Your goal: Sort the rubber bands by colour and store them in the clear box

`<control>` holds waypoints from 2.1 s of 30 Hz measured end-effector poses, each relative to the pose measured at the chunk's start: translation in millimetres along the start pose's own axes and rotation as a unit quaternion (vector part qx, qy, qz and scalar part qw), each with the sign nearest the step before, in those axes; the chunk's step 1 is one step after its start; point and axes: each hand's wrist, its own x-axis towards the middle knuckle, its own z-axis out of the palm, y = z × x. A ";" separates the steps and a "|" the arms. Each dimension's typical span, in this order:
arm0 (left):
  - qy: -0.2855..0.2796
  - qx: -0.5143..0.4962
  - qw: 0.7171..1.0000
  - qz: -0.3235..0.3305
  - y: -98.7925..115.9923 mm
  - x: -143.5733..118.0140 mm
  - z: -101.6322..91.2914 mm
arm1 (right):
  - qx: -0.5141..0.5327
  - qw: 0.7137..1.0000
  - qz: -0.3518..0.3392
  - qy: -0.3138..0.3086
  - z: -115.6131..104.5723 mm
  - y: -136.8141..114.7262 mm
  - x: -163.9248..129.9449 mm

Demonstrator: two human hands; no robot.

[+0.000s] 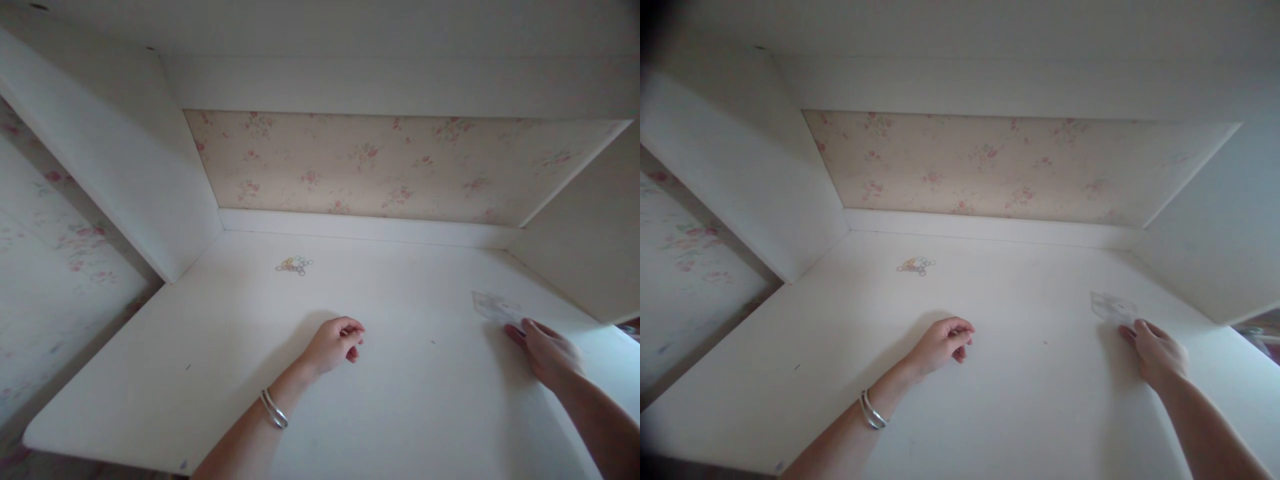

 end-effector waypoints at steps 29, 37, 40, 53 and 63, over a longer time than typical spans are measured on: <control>0.051 0.009 0.998 0.021 -10.9 10.0 1.3 | -0.171 0.842 -0.185 -0.476 125.6 29.6 -265.0; 0.052 0.008 0.998 0.014 -8.0 8.0 0.1 | -0.180 0.836 -0.195 -0.480 126.9 31.0 -265.9; 0.050 0.007 0.999 0.011 -7.5 7.3 0.5 | -0.189 0.836 -0.198 -0.476 126.0 31.5 -265.7; 0.050 0.009 0.999 0.006 -3.0 5.3 1.7 | -0.188 0.831 -0.212 -0.478 124.5 32.9 -265.4; 0.047 -0.001 0.999 0.014 -6.6 7.2 0.6 | -0.191 0.831 -0.210 -0.479 123.2 29.5 -268.4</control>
